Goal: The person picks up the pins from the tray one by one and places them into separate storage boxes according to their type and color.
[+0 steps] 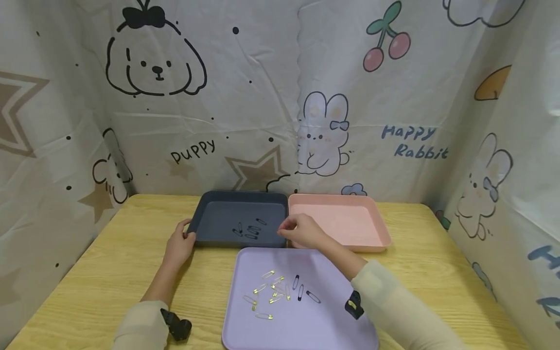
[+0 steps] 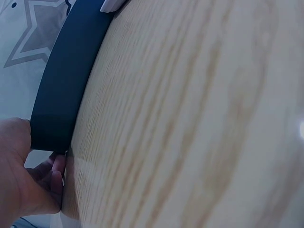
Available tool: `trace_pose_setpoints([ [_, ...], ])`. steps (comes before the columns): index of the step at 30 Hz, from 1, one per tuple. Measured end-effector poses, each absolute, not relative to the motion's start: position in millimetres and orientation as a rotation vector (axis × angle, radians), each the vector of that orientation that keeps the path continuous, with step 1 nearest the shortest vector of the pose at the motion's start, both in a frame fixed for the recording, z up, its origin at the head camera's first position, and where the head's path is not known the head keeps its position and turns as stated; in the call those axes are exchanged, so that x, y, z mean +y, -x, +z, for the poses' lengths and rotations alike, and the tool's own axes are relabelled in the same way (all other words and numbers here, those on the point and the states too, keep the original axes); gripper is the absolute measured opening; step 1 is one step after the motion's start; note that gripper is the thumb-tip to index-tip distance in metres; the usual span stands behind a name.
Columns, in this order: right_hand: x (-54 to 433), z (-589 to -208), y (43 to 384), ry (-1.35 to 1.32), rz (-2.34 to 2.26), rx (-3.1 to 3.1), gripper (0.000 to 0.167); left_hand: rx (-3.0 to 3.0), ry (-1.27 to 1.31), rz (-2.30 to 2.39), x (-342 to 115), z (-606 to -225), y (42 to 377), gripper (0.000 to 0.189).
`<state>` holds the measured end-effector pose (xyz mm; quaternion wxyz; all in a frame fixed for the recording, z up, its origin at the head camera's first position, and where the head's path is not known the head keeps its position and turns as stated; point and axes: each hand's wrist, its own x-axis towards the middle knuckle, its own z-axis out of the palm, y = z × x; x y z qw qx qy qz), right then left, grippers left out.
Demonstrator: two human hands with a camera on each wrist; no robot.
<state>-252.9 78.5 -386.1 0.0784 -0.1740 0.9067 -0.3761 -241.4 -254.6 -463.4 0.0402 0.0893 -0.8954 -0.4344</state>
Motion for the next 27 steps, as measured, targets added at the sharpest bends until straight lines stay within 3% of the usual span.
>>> trace_pose_setpoints([
  [13, 127, -411, 215, 0.533, -1.014, 2.742, 0.005, -2.745, -0.285, -1.33, -255, -460, 240, 0.053],
  [27, 165, -441, 173, 0.808, -0.844, 2.711, 0.007, -2.748, -0.291, -1.342, -254, -461, 240, 0.052],
])
